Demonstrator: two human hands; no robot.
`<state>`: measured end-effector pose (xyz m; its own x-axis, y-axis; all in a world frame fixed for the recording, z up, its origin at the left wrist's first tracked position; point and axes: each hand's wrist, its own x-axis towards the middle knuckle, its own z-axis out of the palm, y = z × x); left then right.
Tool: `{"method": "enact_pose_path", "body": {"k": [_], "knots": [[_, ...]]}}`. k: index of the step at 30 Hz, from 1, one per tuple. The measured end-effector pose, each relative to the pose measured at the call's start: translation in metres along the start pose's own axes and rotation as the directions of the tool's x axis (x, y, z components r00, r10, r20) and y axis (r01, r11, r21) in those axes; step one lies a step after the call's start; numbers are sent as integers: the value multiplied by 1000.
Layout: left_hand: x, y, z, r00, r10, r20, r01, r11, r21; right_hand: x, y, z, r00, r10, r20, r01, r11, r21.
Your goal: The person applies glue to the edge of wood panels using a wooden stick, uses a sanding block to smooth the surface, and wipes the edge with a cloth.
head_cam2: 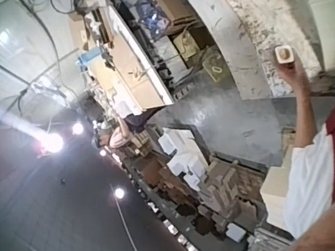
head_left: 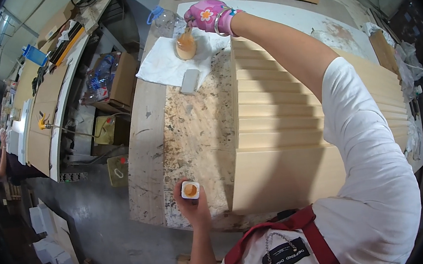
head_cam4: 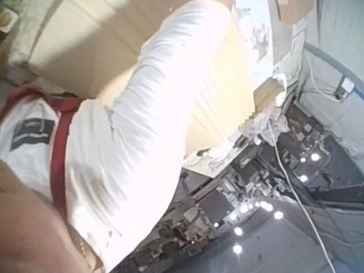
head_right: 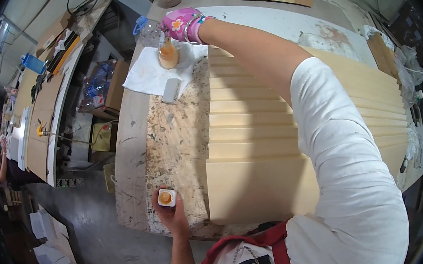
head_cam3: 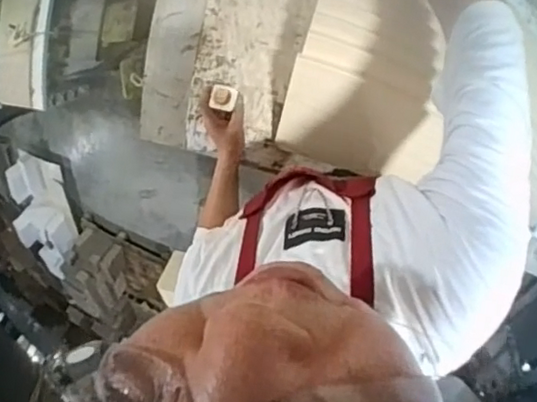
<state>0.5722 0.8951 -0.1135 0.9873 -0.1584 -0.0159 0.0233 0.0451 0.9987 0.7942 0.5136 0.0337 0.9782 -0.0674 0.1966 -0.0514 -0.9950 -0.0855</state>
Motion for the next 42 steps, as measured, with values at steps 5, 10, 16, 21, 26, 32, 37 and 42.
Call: {"method": "enact_pose_path", "body": {"k": [5, 10, 16, 21, 26, 32, 37, 42], "knots": [[-2, -8, -8, 998, 49, -26, -46, 992, 115, -1, 9, 17, 993, -82, -79, 90, 991, 97], [5, -9, 7, 985, -117, -123, 116, 993, -17, 2, 10, 31, 982, -105, -159, 111, 993, 26], [2, 2, 14, 997, -13, -72, 30, 971, 236, 41, -4, 63, 992, -35, -117, 17, 987, -158], [-1, 3, 4, 997, 2, -71, 27, 910, 414, 83, 18, 121, 987, -71, -143, 48, 987, -156], [-5, 15, 13, 994, -47, -101, 67, 977, 205, 97, 20, 119, 811, -328, -484, 275, 945, -180], [-9, 10, 32, 989, -82, -120, 98, 986, 134, 15, 15, 49, 996, -92, -22, 87, 983, -159], [3, -4, 6, 993, 81, -83, -61, 973, 222, -21, 15, 16, 996, -40, -80, 49, 992, 116], [-1, -6, -3, 1000, 1, 0, -1, 999, 35, -17, 14, 9, 992, 123, 1, -122, 986, 114]]}}
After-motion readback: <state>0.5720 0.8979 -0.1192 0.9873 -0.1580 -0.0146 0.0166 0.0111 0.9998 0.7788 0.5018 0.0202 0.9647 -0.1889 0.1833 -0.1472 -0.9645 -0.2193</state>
